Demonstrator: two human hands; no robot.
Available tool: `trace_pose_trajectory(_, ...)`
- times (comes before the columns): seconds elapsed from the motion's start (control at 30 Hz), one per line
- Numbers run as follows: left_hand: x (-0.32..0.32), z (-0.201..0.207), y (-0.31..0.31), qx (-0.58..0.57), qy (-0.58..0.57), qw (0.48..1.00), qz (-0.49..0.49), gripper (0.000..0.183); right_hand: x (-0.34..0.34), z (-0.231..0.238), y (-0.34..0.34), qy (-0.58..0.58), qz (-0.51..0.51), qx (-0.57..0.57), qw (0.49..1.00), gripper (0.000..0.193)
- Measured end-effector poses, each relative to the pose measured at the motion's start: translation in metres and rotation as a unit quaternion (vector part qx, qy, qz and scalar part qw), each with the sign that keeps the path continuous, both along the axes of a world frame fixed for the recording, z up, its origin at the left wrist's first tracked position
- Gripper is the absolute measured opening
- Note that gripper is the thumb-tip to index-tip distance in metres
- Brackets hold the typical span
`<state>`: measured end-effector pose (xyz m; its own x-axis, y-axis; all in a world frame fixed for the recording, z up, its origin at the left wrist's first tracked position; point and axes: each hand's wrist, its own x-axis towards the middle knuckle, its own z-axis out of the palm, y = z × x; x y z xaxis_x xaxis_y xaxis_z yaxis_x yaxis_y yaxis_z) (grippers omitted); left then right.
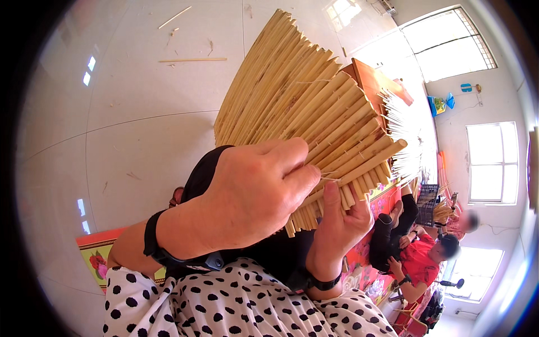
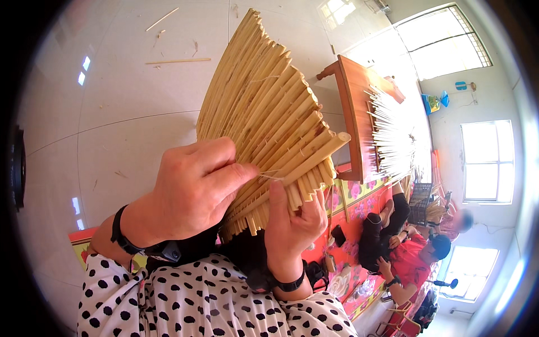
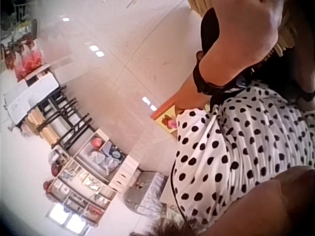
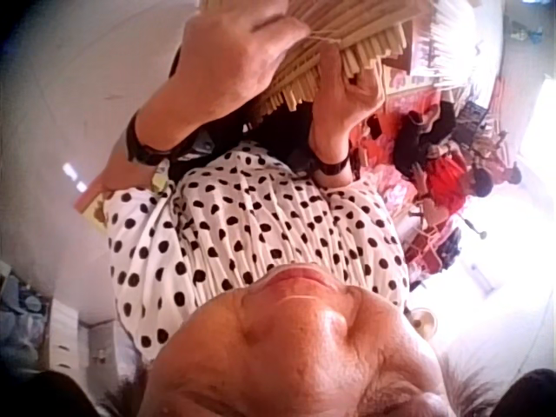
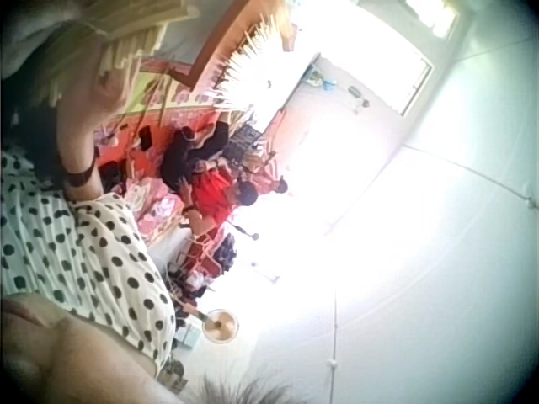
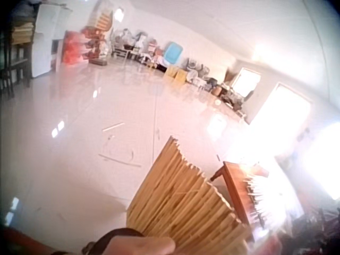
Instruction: The person sits on a floral mat and weaves a bundle of bamboo strips using white string. They repeatedly wrap and tie the string around the bundle, adjusting the alignment of the strips throughout the process.
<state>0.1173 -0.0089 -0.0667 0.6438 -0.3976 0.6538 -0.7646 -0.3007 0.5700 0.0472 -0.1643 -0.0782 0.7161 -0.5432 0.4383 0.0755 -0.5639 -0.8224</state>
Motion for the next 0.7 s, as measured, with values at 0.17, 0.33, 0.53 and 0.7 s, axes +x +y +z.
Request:
trace_pose_trajectory(0.17,0.000,0.001,0.002,0.011,-0.006,1.000,-0.002,0.021,-0.001,0.000,-0.001,0.010,0.000,0.001,1.000,0.014)
trace_pose_trajectory(0.33,-0.001,0.001,0.000,0.006,-0.017,1.000,-0.002,0.021,-0.001,-0.003,-0.003,0.005,-0.001,-0.019,1.000,0.016)
trace_pose_trajectory(0.53,0.000,0.007,0.001,0.030,-0.048,0.998,0.002,0.017,-0.001,0.000,-0.003,0.013,0.003,-0.032,0.999,0.015)
trace_pose_trajectory(0.7,0.003,0.012,-0.002,0.015,-0.086,0.996,-0.010,0.009,-0.001,0.000,-0.004,0.013,0.010,-0.053,0.998,0.016)
